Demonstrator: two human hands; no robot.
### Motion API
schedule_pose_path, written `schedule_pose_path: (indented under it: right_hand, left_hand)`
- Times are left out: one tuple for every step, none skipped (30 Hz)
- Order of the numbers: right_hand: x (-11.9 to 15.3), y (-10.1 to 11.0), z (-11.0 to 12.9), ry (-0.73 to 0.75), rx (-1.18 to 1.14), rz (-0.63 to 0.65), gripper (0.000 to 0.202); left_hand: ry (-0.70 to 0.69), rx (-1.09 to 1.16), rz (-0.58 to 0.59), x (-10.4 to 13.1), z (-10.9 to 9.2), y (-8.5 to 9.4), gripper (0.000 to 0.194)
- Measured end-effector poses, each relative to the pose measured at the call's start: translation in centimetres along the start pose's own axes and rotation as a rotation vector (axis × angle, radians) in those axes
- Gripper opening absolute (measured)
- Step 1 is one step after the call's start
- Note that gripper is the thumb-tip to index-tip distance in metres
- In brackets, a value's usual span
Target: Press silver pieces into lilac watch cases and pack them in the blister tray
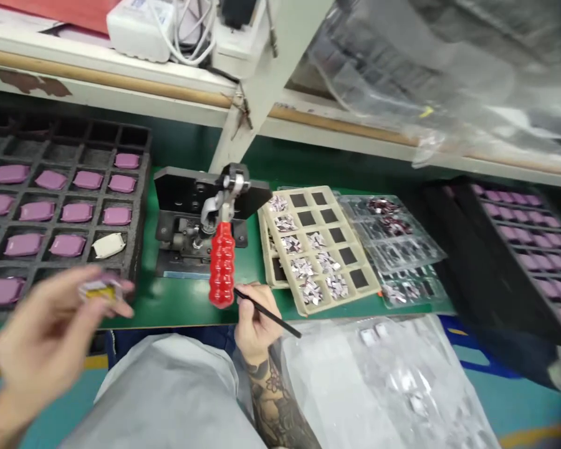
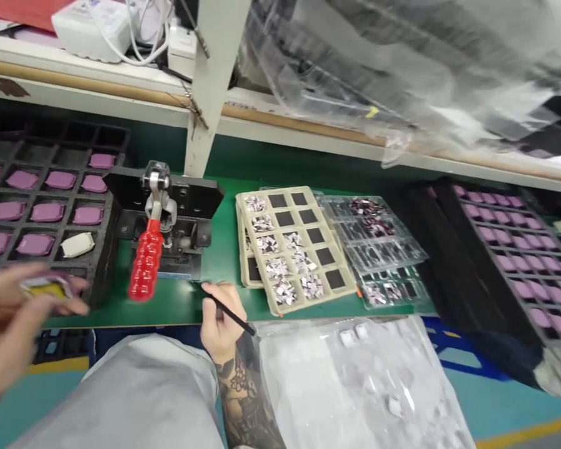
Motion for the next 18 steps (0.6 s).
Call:
schedule_pose_path:
  right_hand:
    - [-0.2,-0.3,0.3,0.014,-0.033,-0.043,0.019]
    - [-0.3,-0.7,0.3,-0.003,-0.078,-0.069,0.019]
    - [-0.4,-1.3,0.0,-0.043,-0.126,-0.072,0.018]
    - [-0.4,-2.1,-0.4,-0.094,-0.176,-0.051,0.016]
    - [-0.3,-3.0,-0.8,-0.142,-0.227,-0.01,0.016]
    - [-0.2,-4.0,-1.1,-0.179,-0.271,0.04,0.016]
    - [-0.1,-4.8,-1.3,-0.197,-0.303,0.085,0.016]
    - [0.1,-5.3,-1.3,-0.194,-0.321,0.115,0.015]
    - [0.3,-5.7,-1.3,-0.178,-0.325,0.13,0.015]
    - [0.5,-5.8,-1.3,-0.161,-0.317,0.131,0.015]
    - [0.7,-5.9,-1.4,-0.152,-0.304,0.124,0.015]
    - [0.9,-5.9,-1.6,-0.151,-0.29,0.112,0.016]
    - [1.1,-6.0,-1.7,-0.156,-0.28,0.102,0.016]
    - [1.3,-6.1,-1.9,-0.163,-0.275,0.095,0.016]
    - [1.5,-6.1,-2.0,-0.168,-0.274,0.092,0.016]
    - [1.6,-6.2,-2.1,-0.17,-0.273,0.093,0.015]
    - [1.6,-6.3,-2.1,-0.17,-0.271,0.094,0.015]
    - [1.7,-6.3,-2.1,-0.173,-0.266,0.098,0.015]
  left_hand:
    - [-0.002,0.087,0.108,2.2,-0.1,-2.5,0.043]
    - [0.042,0.163,0.174,3.8,0.5,-4.9,0.041]
    - [0.088,0.211,0.212,4.8,1.4,-7.0,0.038]
    - [0.132,0.247,0.242,5.4,2.4,-8.9,0.035]
    - [0.176,0.282,0.266,5.5,3.4,-10.7,0.034]
    - [0.217,0.313,0.284,5.5,4.4,-12.2,0.034]
    - [0.255,0.346,0.302,5.5,5.3,-13.5,0.035]
    - [0.292,0.376,0.317,5.4,6.2,-14.4,0.036]
    - [0.323,0.399,0.327,5.4,6.8,-15.1,0.037]
    - [0.339,0.41,0.331,5.4,7.3,-15.4,0.038]
    - [0.339,0.409,0.334,5.5,7.5,-15.6,0.039]
    - [0.324,0.396,0.337,5.5,7.6,-15.5,0.039]
    - [0.296,0.377,0.338,5.6,7.5,-15.4,0.038]
    - [0.266,0.359,0.337,5.6,7.3,-15.2,0.038]
    - [0.24,0.346,0.336,5.5,7.1,-15.1,0.038]
    - [0.224,0.34,0.336,5.5,6.9,-14.9,0.038]
    - [0.218,0.341,0.338,5.5,6.8,-14.9,0.037]
    - [0.215,0.346,0.342,5.4,6.8,-14.9,0.037]
Point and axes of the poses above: each hand's wrist, its own x-axis away from the middle knuckle, its own y-axis out of the back of the hand, z = x × y, the point moved 9 cm from there along -x, towards the middle knuckle, and after that the axes turned 5 degrees about -x, right-handed, at the moved point
